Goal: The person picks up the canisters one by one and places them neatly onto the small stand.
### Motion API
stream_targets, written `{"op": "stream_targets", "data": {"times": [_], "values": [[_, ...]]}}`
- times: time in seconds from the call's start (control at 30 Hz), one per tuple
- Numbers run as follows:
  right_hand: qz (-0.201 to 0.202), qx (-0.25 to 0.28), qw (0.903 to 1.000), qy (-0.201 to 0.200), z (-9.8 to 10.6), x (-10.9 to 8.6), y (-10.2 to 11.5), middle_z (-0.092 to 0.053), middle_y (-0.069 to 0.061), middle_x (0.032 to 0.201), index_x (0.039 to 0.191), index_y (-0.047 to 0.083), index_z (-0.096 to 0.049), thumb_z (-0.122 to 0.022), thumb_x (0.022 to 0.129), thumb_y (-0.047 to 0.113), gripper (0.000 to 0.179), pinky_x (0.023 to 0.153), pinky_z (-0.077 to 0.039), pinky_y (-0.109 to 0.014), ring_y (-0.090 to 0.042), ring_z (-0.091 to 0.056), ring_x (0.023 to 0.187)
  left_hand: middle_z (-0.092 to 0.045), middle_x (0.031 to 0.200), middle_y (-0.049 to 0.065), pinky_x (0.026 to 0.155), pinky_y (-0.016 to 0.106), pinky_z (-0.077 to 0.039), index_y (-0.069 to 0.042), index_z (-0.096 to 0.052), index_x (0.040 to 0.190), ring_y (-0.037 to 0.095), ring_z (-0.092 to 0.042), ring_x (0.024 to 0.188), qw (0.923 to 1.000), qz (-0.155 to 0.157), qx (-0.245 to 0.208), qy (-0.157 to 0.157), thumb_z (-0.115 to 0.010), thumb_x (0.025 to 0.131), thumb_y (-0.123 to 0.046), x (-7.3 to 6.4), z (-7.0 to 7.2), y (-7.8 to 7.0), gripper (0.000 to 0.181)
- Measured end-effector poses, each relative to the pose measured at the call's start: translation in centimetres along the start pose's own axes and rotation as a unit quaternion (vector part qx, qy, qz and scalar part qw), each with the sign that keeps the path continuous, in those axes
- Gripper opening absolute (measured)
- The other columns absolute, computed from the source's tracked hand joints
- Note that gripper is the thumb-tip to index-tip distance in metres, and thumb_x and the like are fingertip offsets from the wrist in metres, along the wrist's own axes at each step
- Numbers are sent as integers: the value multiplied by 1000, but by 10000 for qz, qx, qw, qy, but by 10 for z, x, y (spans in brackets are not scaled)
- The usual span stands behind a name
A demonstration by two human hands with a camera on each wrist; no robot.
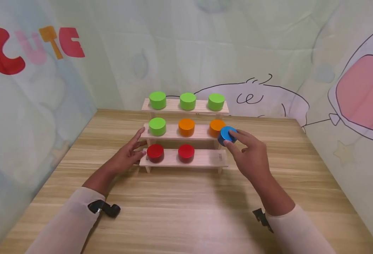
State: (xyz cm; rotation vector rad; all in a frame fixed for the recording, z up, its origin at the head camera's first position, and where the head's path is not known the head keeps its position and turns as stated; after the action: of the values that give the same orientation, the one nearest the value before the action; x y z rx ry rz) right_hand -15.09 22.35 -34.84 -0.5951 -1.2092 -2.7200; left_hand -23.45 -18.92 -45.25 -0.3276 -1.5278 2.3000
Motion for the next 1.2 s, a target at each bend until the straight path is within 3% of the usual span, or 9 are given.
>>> {"op": "stream_targets", "data": {"times": [0.17,0.37,0.53,0.67,0.9,1.2], "values": [[-66,206,9992,333,-9,-5,0,-68,-18,152,144,12,-73,-79,103,20,42,74,-55,-7,-43,-64,142,-34,176,26,99,54,-65,-56,-4,172,53,-61,142,10000,-12,-71,9,-58,112,-4,0,0,0,97],[-497,369,9944,862,-17,-7,-2,-65,-19,155,146,13,-72,-78,104,18,43,75,-61,-12,-45,-65,140,-34,177,25,99,53,-65,-57,-4,172,52,-62,141,9999,45,-95,4,-58,112,-4,0,1,-1,97],[-887,311,9883,1200,-25,-7,-8,-61,-20,158,150,15,-69,-77,104,18,47,88,-69,-35,-46,-61,145,-34,177,26,100,53,-65,-56,-3,172,53,-61,142,10000,42,-76,9,-59,112,-4,0,0,-1,97],[-1125,196,9832,1426,-30,-6,-11,-59,-20,160,152,14,-66,-77,104,16,50,102,-65,-52,-47,-55,150,-34,176,26,100,54,-64,-57,-3,172,53,-61,142,10000,34,-50,5,-59,112,-4,0,0,-1,97],[-1434,84,9752,1682,-38,-4,-15,-57,-19,163,155,13,-63,-77,104,18,53,125,-46,-63,-47,-45,158,-34,176,27,100,54,-64,-56,-3,172,53,-61,142,10000,-7,-70,19,-59,112,-4,0,0,0,98],[-1471,-127,9724,1806,-44,-3,-21,-52,-19,167,160,14,-57,-78,104,21,60,127,-43,-65,-48,-42,159,-34,176,26,100,53,-64,-56,-3,172,53,-60,142,10000,-18,-90,26,-59,112,-4,0,0,-1,97]]}}
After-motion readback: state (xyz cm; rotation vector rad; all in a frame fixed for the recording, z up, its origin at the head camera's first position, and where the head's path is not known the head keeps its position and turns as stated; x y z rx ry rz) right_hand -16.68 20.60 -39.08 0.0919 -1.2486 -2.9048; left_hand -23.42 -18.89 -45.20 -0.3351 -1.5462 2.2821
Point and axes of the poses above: each hand's wrist, its own x-axis towards the middle knuckle, its own z-axis out of the back of the hand, y = z × x, the point moved 2 cm from there along x, towards the middle knuckle
